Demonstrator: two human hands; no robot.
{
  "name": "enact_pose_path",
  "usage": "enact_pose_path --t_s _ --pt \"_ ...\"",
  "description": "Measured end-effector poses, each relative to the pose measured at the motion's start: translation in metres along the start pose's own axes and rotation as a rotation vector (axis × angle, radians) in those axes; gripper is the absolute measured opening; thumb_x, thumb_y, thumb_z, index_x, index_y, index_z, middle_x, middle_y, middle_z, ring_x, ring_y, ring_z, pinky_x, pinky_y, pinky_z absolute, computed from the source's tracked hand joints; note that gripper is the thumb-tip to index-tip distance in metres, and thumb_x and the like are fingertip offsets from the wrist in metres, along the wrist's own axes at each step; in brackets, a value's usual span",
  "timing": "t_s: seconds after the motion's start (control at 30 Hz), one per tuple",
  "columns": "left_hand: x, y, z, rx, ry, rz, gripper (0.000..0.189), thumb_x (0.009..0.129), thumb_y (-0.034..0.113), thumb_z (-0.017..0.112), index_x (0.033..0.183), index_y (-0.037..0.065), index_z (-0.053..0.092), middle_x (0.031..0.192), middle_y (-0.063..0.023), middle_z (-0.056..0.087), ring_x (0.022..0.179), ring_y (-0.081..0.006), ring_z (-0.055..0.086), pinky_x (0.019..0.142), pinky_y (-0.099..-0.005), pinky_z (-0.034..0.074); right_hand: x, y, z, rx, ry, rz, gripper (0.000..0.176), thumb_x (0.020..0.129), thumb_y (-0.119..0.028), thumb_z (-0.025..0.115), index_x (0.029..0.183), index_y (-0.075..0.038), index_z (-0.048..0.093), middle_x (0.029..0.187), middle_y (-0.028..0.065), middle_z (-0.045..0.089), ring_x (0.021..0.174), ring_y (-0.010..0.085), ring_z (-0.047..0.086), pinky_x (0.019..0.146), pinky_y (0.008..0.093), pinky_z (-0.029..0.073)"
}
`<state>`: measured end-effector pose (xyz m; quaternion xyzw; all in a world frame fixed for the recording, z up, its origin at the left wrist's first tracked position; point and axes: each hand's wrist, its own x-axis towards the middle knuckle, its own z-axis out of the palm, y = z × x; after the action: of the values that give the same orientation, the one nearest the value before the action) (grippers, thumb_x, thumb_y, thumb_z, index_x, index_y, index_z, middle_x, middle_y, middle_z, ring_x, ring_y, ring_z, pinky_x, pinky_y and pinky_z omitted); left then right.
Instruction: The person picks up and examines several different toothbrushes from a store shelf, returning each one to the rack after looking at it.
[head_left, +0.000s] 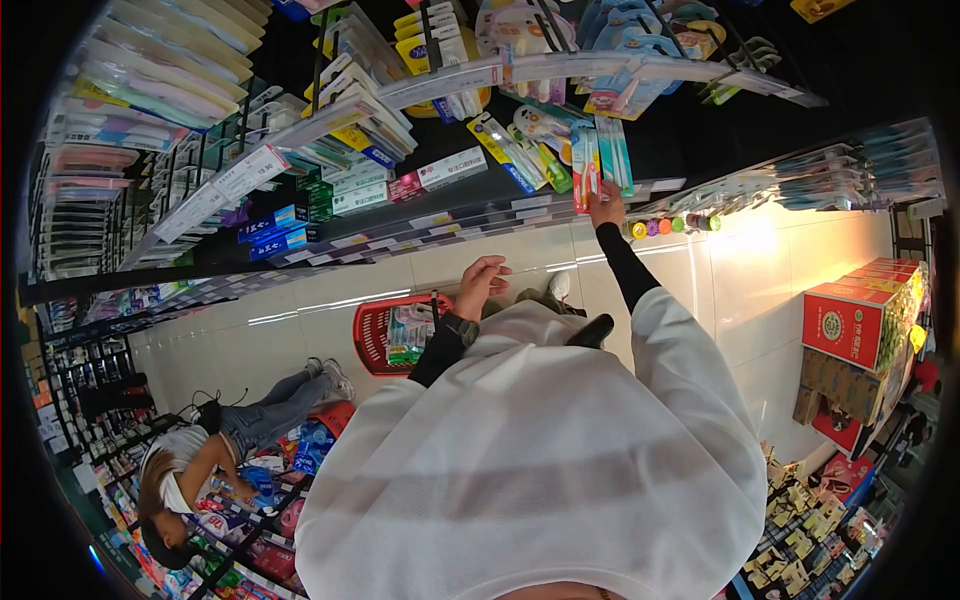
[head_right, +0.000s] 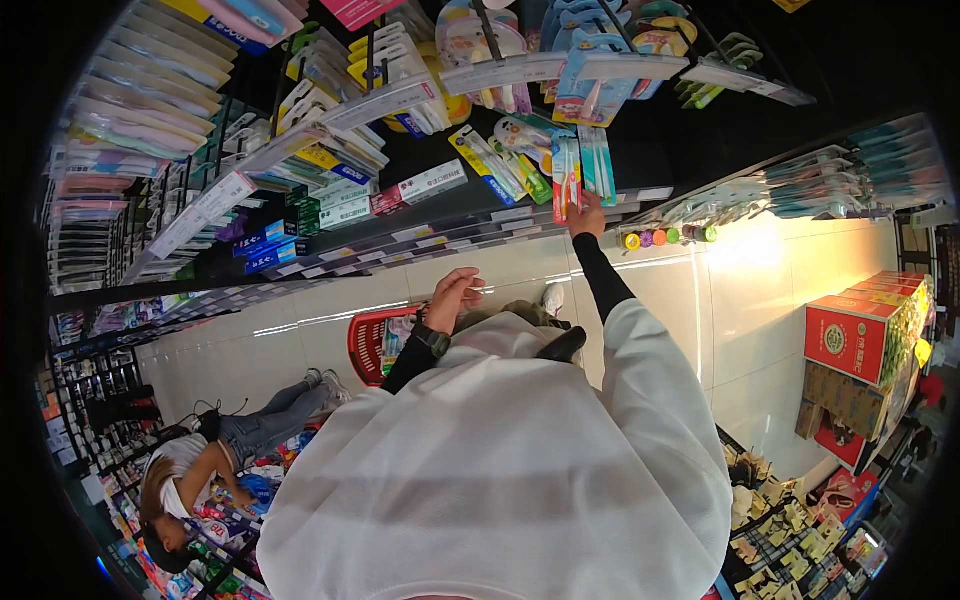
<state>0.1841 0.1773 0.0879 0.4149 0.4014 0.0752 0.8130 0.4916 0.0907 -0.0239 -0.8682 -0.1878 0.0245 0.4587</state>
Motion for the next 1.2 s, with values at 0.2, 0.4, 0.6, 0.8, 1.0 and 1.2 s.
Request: enact_pose_path --t_s 0.2,0.4,0.6,0.8,1.0,1.2 --pt "-0.001 -0.001 -0.001 -0.014 -0.002 -0.003 0.023 0.093 0.017 0.043 0.11 0.008 0.055 0.095 -0.0053 0.06 0.074 -0.0099 0.058 0.069 -0.0246 0.049 -0.003 0.001 -0.001 0.029 -0.038 0.104 0.038 0.069 -0.02 0.069 0.101 -0.004 0.057 0.09 0.0121 0.065 0.073 0.0223 0.064 0.066 0.0338 0.05" --pt "0.001 0.0 0.001 -0.006 0.002 -0.007 0.023 0.092 0.018 0.044 0.11 0.008 0.054 0.096 -0.0058 0.06 0.075 -0.0104 0.058 0.069 -0.0254 0.049 0.005 -0.005 -0.001 -0.146 0.109 0.002 0.032 0.07 -0.017 0.067 0.098 -0.005 0.058 0.089 0.013 0.061 0.078 0.0261 0.062 0.069 0.0359 0.049" --pt "0.002 -0.005 0.001 -0.019 0.016 -0.006 0.023 0.092 0.018 0.044 0.11 0.008 0.054 0.095 -0.0053 0.06 0.074 -0.0105 0.058 0.07 -0.0257 0.049 0.003 -0.071 -0.002 -0.26 -0.074 -0.592 0.032 0.069 -0.005 0.06 0.1 -0.005 0.056 0.104 0.0164 0.053 0.098 0.0332 0.05 0.085 0.0399 0.042" --pt "-0.002 0.0 0.006 -0.003 0.044 -0.011 0.022 0.091 0.017 0.044 0.109 0.007 0.055 0.095 -0.0048 0.06 0.075 -0.0104 0.057 0.071 -0.0254 0.048 -0.015 -0.106 0.06 -0.239 -0.476 -0.421 0.042 0.071 -0.012 0.065 0.108 0.0 0.049 0.105 0.0182 0.051 0.102 0.0345 0.049 0.087 0.0402 0.042" --pt "-0.008 -0.001 -0.003 -0.05 0.118 -0.035 0.021 0.091 0.016 0.045 0.108 0.008 0.055 0.093 -0.0044 0.06 0.076 -0.0101 0.057 0.07 -0.0248 0.048 -0.015 -0.117 0.08 -0.586 -0.368 -0.268 0.059 0.064 -0.031 0.076 0.102 0.003 0.048 0.114 0.0156 0.042 0.109 0.0316 0.043 0.089 0.0377 0.042" --pt "-0.009 -0.008 -0.013 -0.102 0.149 -0.023 0.018 0.091 0.018 0.047 0.105 0.01 0.056 0.089 -0.0034 0.061 0.071 -0.0096 0.057 0.066 -0.0231 0.049 -0.004 -0.121 0.093 -0.646 -0.434 -0.095 0.06 0.06 -0.033 0.079 0.101 0.0 0.05 0.109 0.0142 0.042 0.105 0.0273 0.045 0.084 0.036 0.045"
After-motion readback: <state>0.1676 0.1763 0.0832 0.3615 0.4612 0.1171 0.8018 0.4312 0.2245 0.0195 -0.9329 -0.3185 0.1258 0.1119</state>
